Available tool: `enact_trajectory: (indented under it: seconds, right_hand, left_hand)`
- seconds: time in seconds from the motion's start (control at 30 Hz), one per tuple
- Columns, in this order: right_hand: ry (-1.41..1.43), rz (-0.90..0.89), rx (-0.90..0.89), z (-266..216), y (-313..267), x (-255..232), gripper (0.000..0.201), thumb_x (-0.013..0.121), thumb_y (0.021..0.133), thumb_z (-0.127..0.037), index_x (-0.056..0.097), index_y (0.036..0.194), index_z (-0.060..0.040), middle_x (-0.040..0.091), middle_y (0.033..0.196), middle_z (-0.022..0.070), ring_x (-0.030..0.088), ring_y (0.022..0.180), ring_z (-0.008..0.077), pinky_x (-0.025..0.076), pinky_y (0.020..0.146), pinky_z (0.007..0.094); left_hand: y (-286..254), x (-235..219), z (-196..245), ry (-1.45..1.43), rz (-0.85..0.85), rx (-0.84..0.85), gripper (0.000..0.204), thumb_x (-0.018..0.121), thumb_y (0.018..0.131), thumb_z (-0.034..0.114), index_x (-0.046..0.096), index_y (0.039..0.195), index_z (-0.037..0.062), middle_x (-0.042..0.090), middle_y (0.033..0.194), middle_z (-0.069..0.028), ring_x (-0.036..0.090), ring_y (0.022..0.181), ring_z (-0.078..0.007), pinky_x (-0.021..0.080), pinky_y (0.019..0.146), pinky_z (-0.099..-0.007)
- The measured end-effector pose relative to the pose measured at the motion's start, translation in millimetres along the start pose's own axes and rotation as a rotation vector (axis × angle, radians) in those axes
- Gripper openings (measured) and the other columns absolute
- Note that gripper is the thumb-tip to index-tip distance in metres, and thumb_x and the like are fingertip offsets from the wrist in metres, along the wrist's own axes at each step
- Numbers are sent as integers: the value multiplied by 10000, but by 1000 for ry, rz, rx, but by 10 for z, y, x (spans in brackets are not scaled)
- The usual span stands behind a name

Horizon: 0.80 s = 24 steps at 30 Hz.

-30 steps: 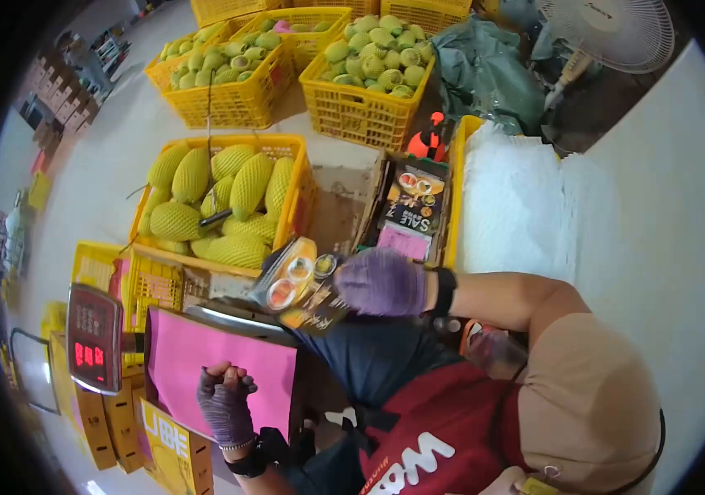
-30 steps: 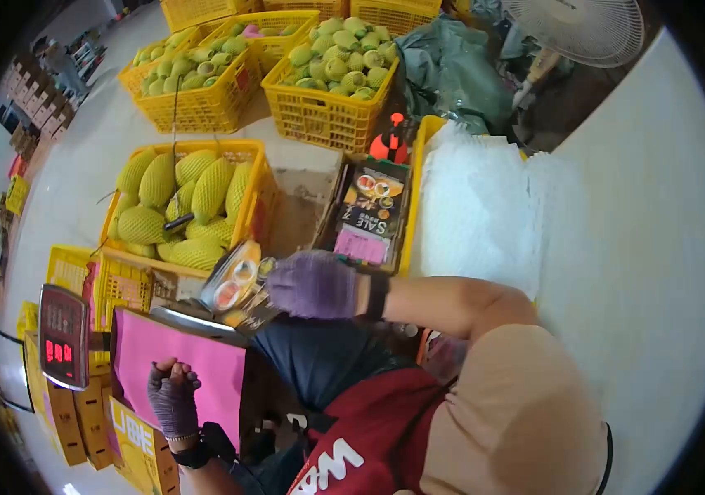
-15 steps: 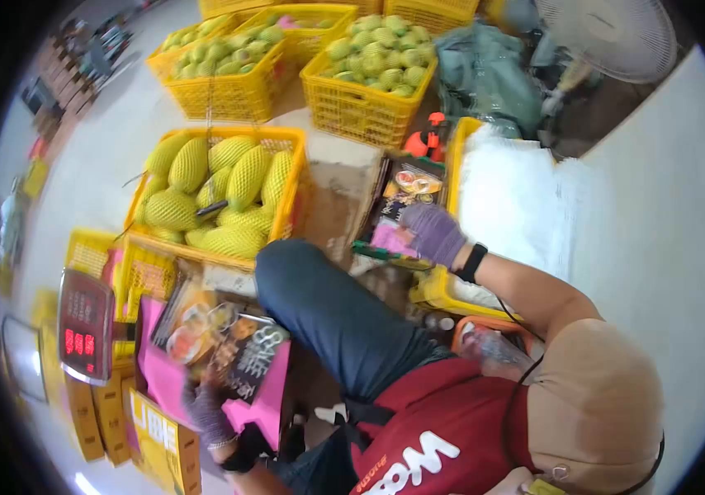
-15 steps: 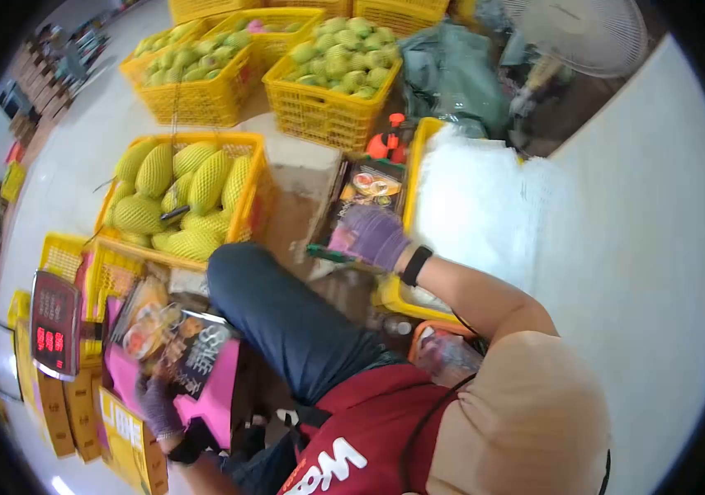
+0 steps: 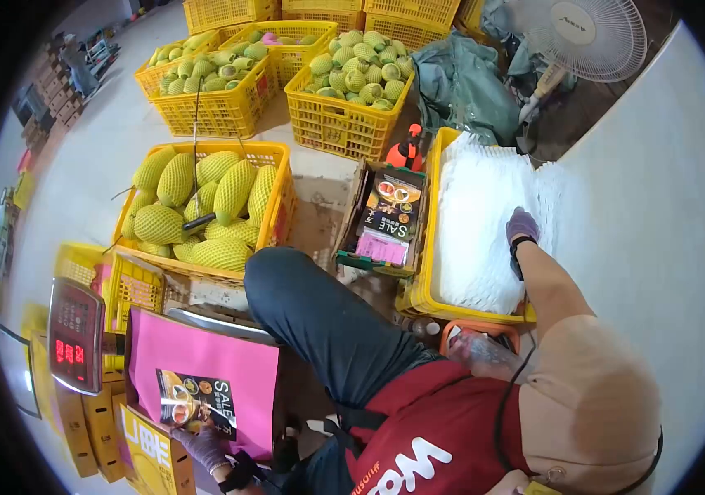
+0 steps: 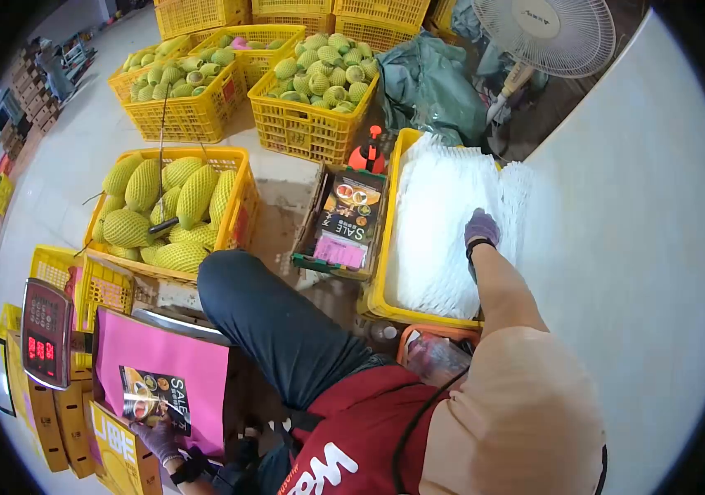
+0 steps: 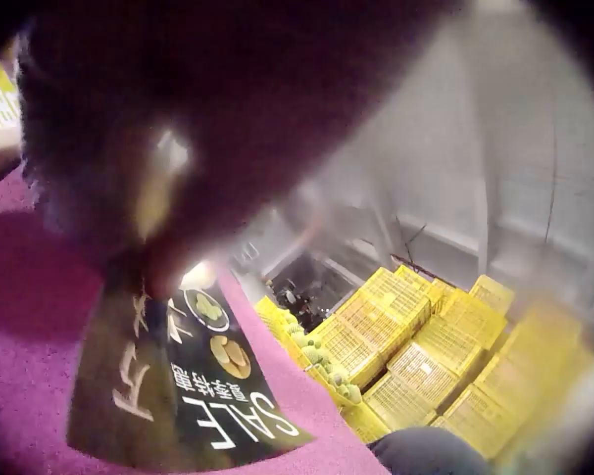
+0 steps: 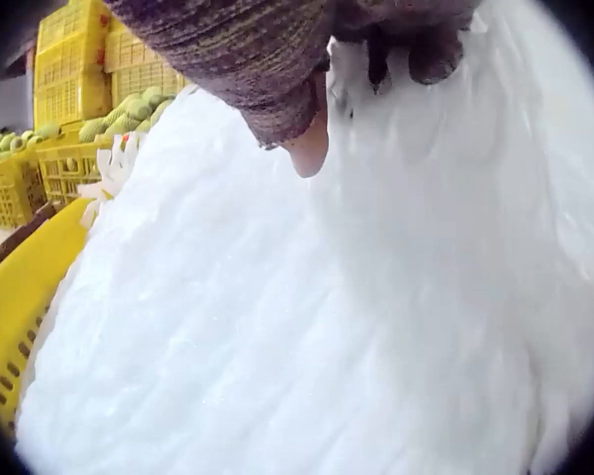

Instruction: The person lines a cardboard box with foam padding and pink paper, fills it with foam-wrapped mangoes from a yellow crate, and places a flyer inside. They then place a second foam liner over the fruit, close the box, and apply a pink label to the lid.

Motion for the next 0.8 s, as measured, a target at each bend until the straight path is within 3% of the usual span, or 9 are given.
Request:
enact_trajectory:
  seconds: [0.1, 0.17, 0.27, 0.33, 0.53, 0.67, 0.7, 0.77, 0.8]
  right_hand:
    - [311, 87, 46, 24, 220, 23, 584, 578, 851, -281, 348, 1360, -113, 629, 1191, 171, 627, 1052, 353, 467, 927, 457]
    - [186, 148, -175, 73, 695, -106, 290, 552, 849, -272, 572, 1066, -81, 663, 1068, 155, 627, 991, 372, 500, 829, 398]
    - [544, 20, -215, 214, 805, -360, 230, 542, 810, -281, 627, 913, -94, 668, 1031, 145, 620, 975, 386, 502, 803, 418]
    - [99, 298, -264, -30, 389, -748, 251, 569, 784, -291, 659, 918, -99, 664, 1070, 154, 612, 1022, 379, 493, 840, 434]
    - [70, -192, -180, -474, 478, 491, 636, 580, 830, -549, 585, 1253, -75, 556, 1309, 178, 528, 1214, 334, 433, 1003, 409]
    - [404, 45, -186, -481, 397, 234, 510, 627, 778, -453, 644, 1075, -39, 624, 1140, 246, 592, 1090, 356, 460, 935, 426]
    - [-140, 155, -612, -527, 748, 352, 309, 620, 774, -302, 654, 979, -74, 664, 993, 230, 641, 957, 335, 492, 841, 445]
    - [-541, 574, -505, -242, 1492, 382, 313, 578, 859, -309, 580, 974, -18, 681, 866, 186, 667, 811, 331, 508, 731, 444]
    - [433, 561, -211, 0, 1945, 367, 376, 556, 876, -348, 542, 991, 10, 673, 867, 194, 651, 801, 356, 498, 746, 430]
  left_hand:
    - [-115, 7, 162, -124, -63, 17, 1105, 815, 594, 19, 183, 1495, 115, 394, 1370, -209, 510, 1175, -310, 465, 968, -326]
    - [-70, 43, 164, 737, -107, -32, 1067, 804, 600, 8, 239, 1493, 150, 235, 1506, -227, 370, 1333, -353, 400, 1055, -393]
    - [-255, 128, 462, 901, 37, 284, 1102, 874, 555, 142, 285, 1481, 241, 125, 1552, -210, 247, 1395, -404, 360, 1085, -428]
    - [-339, 183, 609, 938, 19, 250, 1111, 888, 547, 208, 288, 1472, 347, 121, 1565, -178, 201, 1416, -397, 334, 1091, -439]
    - [-355, 242, 712, 1150, -119, 69, 958, 879, 568, 302, 411, 1402, 360, 124, 1578, -96, 164, 1439, -343, 292, 1110, -459]
    - [-129, 358, 43, 846, -364, 442, 701, 826, 628, 276, 569, 1275, 199, 420, 1428, -149, 374, 1337, -350, 298, 1105, -482]
    - [-281, 333, 203, 673, -331, 568, 609, 790, 665, 231, 598, 1235, 139, 512, 1333, -168, 458, 1256, -369, 357, 1068, -468]
    - [-292, 373, 173, 621, -366, 559, 610, 783, 671, 218, 590, 1245, 139, 499, 1345, -172, 463, 1250, -370, 383, 1047, -456]
    - [-291, 383, 169, 566, -398, 549, 611, 776, 678, 206, 583, 1254, 139, 487, 1357, -177, 467, 1243, -371, 409, 1025, -444]
Point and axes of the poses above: each hand's wrist, its own y-axis towards the middle knuckle, its own x-axis out of the palm, z = x × y, the point moved 4 cm from there along y, towards the middle knuckle
